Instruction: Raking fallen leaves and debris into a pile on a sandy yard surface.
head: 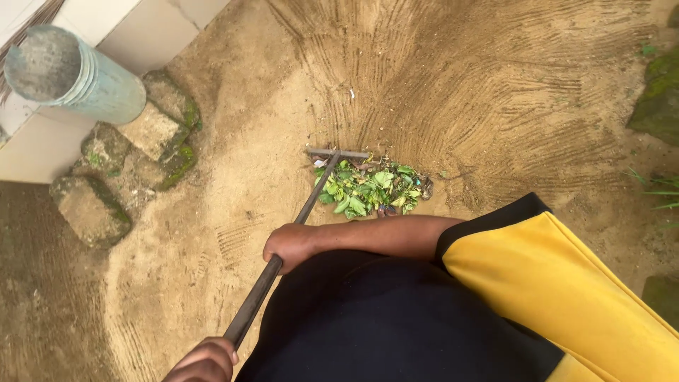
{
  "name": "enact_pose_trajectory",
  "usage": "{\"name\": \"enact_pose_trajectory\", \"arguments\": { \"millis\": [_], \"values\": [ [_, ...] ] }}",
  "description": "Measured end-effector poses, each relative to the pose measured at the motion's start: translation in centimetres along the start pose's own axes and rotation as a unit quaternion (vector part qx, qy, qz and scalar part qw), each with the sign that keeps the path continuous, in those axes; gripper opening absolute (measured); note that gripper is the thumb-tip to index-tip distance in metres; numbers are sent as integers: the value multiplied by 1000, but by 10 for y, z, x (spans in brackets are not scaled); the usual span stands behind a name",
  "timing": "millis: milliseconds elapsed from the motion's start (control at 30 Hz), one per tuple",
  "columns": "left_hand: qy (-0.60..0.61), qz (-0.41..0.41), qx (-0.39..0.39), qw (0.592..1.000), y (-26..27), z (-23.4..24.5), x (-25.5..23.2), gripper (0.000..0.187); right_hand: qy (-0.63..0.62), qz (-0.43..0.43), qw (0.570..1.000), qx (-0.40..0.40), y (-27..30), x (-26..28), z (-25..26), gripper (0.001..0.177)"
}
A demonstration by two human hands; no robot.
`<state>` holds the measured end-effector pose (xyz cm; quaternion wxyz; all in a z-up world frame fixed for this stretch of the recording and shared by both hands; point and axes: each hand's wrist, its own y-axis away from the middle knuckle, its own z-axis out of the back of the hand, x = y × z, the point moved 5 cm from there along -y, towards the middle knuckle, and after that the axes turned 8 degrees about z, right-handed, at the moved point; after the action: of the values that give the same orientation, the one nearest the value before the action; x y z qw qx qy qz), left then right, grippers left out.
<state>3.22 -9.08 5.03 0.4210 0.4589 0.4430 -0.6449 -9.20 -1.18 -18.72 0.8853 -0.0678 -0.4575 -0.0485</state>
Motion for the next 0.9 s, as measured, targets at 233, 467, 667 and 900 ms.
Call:
{"name": "enact_pose_trajectory", "arguments": {
  "millis": [233, 467, 667, 900],
  "values": [
    [-4, -36, 34, 999, -2, 4, 3, 40, -3, -35, 999, -23, 7, 7, 14, 17],
    [-1, -68, 46, 997, -41, -17, 14, 40, 74, -49, 994, -60, 30, -20, 76, 16],
    [0, -59, -10, 998, -90, -53, 22, 40, 100, -93, 989, -50, 57, -83, 138, 14],
    [19, -30, -107, 994, -184, -95, 67, 37, 113, -101, 987, -47, 90, -182, 183, 18]
  ]
}}
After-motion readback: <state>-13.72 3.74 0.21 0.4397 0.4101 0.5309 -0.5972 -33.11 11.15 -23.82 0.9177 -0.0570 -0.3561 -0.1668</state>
